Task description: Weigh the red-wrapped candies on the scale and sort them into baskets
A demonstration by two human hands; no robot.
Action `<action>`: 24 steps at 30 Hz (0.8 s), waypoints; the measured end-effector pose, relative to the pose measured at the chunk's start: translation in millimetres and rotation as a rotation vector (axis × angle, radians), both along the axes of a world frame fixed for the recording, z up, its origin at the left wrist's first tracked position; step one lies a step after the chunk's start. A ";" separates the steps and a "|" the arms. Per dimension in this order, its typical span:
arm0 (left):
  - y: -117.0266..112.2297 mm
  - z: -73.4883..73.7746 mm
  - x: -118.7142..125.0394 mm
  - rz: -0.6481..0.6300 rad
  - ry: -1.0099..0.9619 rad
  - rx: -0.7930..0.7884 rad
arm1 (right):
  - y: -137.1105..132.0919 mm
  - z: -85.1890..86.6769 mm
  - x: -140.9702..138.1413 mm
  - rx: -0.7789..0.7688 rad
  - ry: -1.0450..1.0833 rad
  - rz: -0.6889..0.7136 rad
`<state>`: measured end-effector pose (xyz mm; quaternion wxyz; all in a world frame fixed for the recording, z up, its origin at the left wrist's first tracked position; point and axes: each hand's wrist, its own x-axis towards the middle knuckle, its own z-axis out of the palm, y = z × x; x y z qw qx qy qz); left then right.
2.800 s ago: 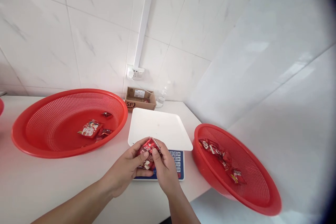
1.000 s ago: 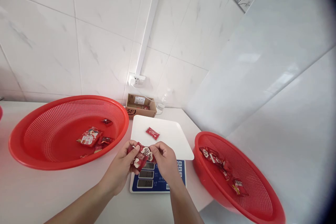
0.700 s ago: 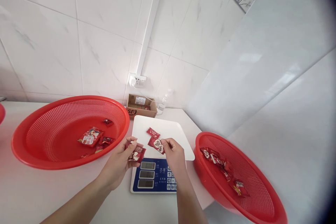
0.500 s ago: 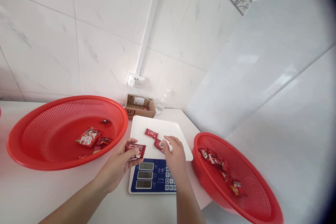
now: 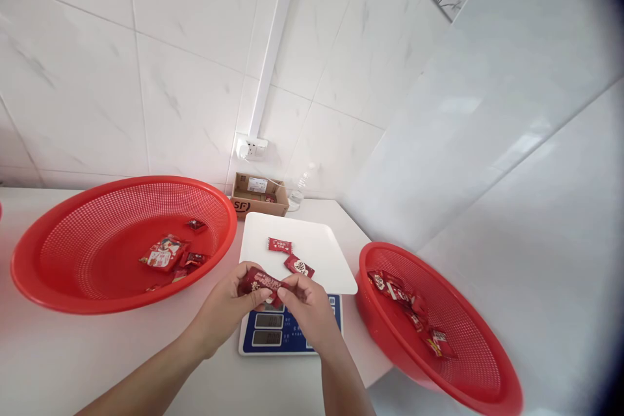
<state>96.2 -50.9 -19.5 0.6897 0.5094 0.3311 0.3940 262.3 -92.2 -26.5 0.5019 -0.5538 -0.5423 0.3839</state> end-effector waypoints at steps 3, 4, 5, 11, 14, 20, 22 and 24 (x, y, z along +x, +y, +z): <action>0.4 0.7 -1.1 0.003 0.011 0.016 | 0.7 1.3 -2.0 -0.040 0.080 0.028; 1.0 0.7 -1.4 0.014 0.018 0.026 | 0.5 1.8 -2.4 -0.042 0.080 0.032; 1.6 0.8 -1.6 0.031 0.026 0.038 | 0.6 2.2 -2.6 -0.032 0.061 0.022; 5.5 4.8 -6.9 0.249 0.090 0.107 | 11.4 -4.3 1.0 0.140 -0.314 -0.320; 6.5 8.0 -11.4 0.254 0.135 0.104 | 20.3 -9.2 1.6 0.199 -0.531 -0.343; 9.9 7.1 -15.0 0.248 0.176 0.155 | 25.9 -13.1 -3.1 0.160 -0.820 -0.099; 11.3 6.7 -15.6 0.251 0.186 0.170 | 25.8 -13.3 -4.2 0.157 -0.901 -0.072; 11.6 7.9 -16.7 0.241 0.192 0.180 | 25.1 -11.3 -2.5 0.160 -0.957 -0.062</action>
